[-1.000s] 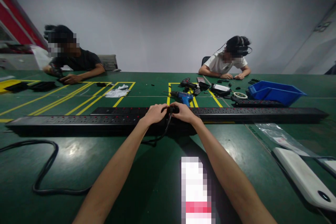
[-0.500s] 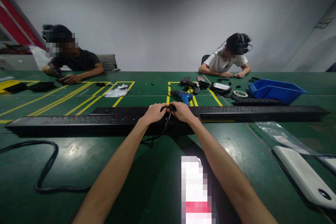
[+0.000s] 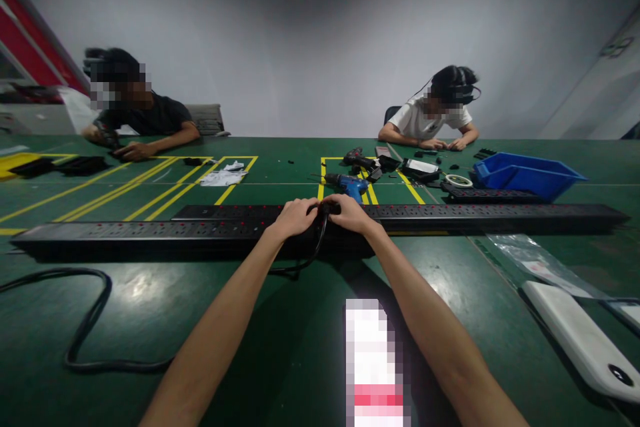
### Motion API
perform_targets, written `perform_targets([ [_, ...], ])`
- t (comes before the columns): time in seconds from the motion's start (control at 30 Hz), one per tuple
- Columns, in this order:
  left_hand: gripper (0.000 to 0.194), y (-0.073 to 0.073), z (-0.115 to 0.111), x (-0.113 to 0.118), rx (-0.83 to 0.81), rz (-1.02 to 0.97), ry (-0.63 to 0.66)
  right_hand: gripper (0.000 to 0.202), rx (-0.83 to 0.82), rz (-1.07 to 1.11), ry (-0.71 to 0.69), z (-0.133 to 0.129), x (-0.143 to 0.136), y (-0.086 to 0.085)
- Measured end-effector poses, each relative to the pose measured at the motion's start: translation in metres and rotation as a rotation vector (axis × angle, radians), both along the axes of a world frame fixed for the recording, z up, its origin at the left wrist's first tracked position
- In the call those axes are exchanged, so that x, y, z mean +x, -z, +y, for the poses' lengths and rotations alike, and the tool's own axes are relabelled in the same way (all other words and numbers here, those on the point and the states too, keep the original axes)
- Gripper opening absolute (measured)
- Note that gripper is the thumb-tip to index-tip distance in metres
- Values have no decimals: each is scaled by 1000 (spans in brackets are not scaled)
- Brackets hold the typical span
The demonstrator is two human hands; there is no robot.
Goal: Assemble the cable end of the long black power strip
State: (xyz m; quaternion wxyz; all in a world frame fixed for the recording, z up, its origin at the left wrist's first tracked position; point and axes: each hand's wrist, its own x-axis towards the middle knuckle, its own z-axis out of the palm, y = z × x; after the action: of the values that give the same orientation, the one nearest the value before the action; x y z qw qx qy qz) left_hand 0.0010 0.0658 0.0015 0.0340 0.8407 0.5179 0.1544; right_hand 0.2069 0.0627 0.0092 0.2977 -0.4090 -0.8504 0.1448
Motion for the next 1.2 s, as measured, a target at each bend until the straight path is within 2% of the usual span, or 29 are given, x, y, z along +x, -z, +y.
perform_targets([
  [0.13, 35, -2, -1, 0, -4, 10, -4, 29, 219, -304, 166, -7, -12, -7],
  [0.23, 36, -4, -3, 0, -20, -2, 13, 29, 244, -484, 231, -6, -20, -12],
  [0.33, 39, -5, -3, 0, -16, 19, 17, 31, 269, -566, 213, -2, -25, -14],
  [0.5, 41, -2, -1, -1, -5, 51, 11, 32, 320, -591, 165, 2, -26, -15],
  [0.8, 41, 0, 0, -1, -28, 42, 2, 28, 351, -601, 160, 3, -24, -14],
  [1.2, 42, 0, 0, -1, -30, 24, -6, 20, 328, -579, 160, 1, -24, -17],
])
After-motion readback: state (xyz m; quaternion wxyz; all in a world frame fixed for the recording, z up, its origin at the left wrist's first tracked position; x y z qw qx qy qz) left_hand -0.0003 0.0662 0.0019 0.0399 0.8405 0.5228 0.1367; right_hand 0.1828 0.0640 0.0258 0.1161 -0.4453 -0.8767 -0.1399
